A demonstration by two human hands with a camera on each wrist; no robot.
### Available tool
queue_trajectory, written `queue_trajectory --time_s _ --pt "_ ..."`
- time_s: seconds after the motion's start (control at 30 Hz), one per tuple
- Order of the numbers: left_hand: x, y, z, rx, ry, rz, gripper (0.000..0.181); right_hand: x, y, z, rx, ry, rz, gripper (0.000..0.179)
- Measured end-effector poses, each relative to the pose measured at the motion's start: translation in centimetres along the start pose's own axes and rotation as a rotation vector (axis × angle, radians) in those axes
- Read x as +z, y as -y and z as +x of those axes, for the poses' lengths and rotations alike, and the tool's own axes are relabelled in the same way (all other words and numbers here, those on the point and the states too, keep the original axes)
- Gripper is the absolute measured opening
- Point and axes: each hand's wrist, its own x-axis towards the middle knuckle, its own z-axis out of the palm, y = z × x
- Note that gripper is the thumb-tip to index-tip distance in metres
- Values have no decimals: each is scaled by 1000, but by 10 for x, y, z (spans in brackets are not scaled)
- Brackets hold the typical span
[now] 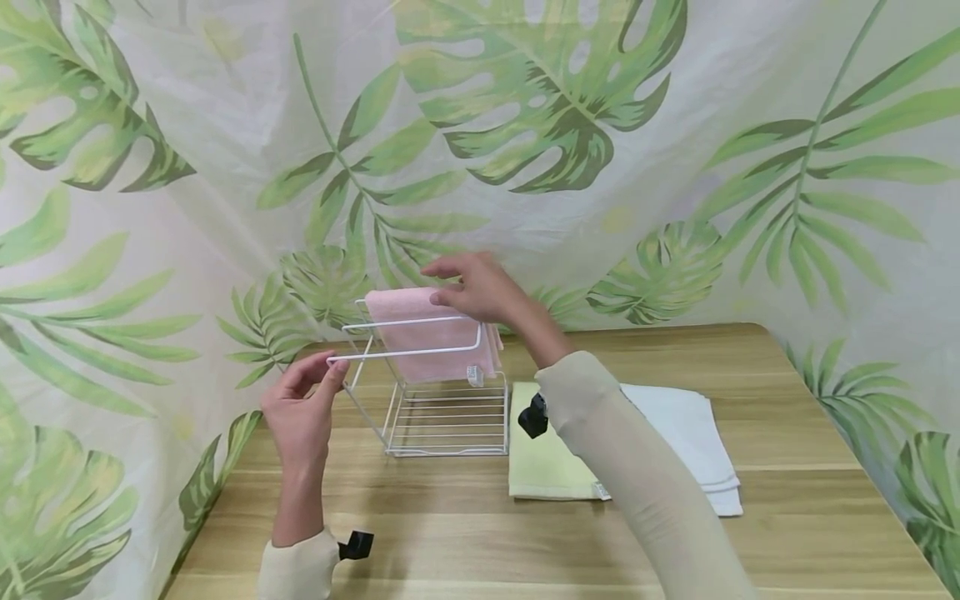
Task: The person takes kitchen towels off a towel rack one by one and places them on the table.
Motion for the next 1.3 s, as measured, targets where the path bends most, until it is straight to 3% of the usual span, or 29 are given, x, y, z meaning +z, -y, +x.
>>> queue_trajectory --time_s 0.37,0.63,1.0,1.3 --pt "-2 -1 1 1 7 2 23 4 1 1 1 52 -137 48" --pt "-4 0 1 2 8 5 25 7 4 0 47 55 -156 47" --pt "-2 -1 0 4 6 2 22 10 6 4 103 -23 -152 31" --pt "0 -1 0 14 9 -2 25 14 6 2 19 -144 -213 21"
